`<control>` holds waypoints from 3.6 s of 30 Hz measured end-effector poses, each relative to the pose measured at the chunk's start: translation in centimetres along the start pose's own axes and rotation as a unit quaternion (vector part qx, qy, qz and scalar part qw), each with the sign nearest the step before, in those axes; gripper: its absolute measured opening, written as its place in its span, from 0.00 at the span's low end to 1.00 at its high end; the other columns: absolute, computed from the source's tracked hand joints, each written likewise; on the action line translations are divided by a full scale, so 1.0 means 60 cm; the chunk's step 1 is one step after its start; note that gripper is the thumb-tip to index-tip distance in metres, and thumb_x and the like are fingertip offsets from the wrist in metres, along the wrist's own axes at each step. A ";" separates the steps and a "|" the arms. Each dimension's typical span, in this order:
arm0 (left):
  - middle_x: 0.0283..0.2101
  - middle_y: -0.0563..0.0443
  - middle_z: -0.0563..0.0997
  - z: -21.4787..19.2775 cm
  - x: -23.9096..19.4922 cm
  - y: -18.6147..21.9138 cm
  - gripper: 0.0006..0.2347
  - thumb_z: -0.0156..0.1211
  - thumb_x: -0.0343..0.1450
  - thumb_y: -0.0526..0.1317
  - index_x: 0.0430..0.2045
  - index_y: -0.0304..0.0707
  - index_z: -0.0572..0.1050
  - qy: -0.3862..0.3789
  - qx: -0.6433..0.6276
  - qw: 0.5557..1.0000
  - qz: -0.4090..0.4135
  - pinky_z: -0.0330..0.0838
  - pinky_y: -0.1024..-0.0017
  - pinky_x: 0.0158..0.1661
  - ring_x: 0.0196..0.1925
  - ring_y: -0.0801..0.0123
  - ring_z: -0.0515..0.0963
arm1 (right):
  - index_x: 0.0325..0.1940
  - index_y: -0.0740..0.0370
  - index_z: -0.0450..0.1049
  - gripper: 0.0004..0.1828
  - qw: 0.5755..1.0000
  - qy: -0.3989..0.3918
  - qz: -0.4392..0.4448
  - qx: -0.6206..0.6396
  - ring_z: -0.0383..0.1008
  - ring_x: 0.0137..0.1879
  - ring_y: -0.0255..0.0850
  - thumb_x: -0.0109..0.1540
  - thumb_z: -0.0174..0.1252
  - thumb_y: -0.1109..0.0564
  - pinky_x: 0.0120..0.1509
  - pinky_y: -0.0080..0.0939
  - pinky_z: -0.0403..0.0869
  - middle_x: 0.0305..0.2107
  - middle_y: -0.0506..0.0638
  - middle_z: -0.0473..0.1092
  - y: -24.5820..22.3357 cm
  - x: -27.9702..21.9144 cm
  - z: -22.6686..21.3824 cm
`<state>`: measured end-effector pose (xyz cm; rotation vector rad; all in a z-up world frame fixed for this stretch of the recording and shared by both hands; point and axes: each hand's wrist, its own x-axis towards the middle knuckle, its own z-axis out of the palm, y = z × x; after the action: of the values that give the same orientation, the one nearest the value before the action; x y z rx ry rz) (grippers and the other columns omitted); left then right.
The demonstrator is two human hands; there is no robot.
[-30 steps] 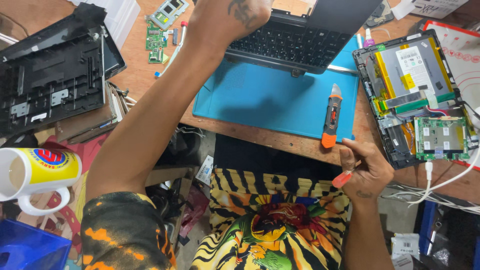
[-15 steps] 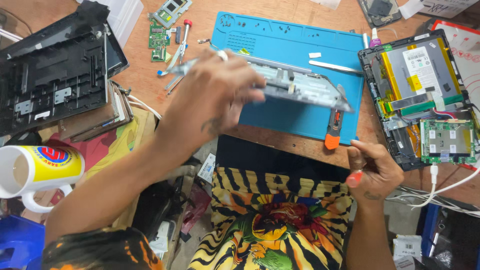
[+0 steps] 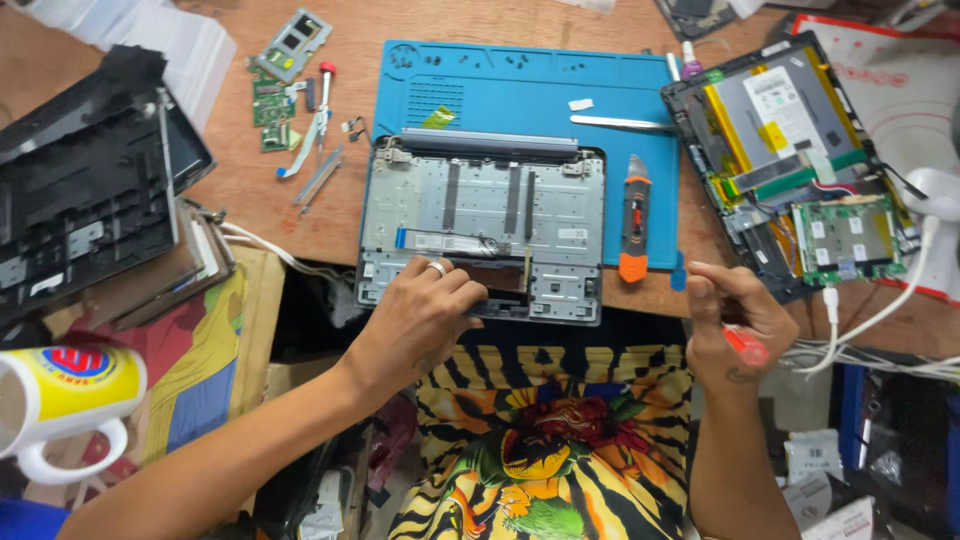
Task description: The person uses a screwdriver to remove screws from the back of a disassembled laptop. They then use a utility knife to pry open a section of the laptop casing. The person continues to remove screws and manipulate internal components.
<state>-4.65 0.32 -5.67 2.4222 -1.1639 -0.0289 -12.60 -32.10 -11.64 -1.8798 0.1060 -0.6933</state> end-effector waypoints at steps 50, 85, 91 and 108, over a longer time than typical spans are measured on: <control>0.39 0.49 0.77 0.038 -0.021 -0.151 0.11 0.63 0.70 0.35 0.46 0.32 0.78 0.284 -0.120 0.903 -0.301 0.71 0.71 0.36 0.35 0.67 0.75 | 0.58 0.64 0.75 0.16 0.991 -0.079 0.062 -0.089 0.75 0.36 0.34 0.65 0.58 0.65 0.38 0.35 0.73 0.35 0.50 0.74 -0.032 0.084 0.065; 0.42 0.43 0.77 0.100 -0.042 -0.174 0.04 0.61 0.75 0.29 0.41 0.30 0.80 0.335 -0.010 0.912 -0.237 0.75 0.70 0.42 0.35 0.65 0.79 | 0.53 0.69 0.76 0.13 0.996 -0.072 -0.049 -0.018 0.82 0.44 0.41 0.66 0.52 0.69 0.45 0.37 0.82 0.44 0.57 0.76 0.039 0.114 0.080; 0.42 0.42 0.77 0.103 -0.044 -0.175 0.03 0.62 0.77 0.31 0.42 0.30 0.81 0.338 -0.009 0.910 -0.241 0.74 0.70 0.42 0.35 0.65 0.78 | 0.51 0.67 0.77 0.12 0.996 -0.060 -0.056 -0.040 0.81 0.46 0.44 0.64 0.55 0.67 0.50 0.40 0.80 0.44 0.57 0.76 0.048 0.113 0.085; 0.38 0.45 0.77 0.105 -0.040 -0.183 0.04 0.60 0.75 0.32 0.38 0.32 0.80 0.365 -0.011 0.908 -0.207 0.71 0.64 0.43 0.39 0.59 0.76 | 0.49 0.64 0.78 0.09 0.989 -0.040 -0.132 -0.057 0.79 0.50 0.45 0.64 0.61 0.65 0.57 0.42 0.77 0.44 0.54 0.76 0.044 0.107 0.089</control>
<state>0.58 5.66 -16.19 2.2776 -0.3049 0.6683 -3.90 -31.26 -12.66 -2.0513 -0.1613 -0.8045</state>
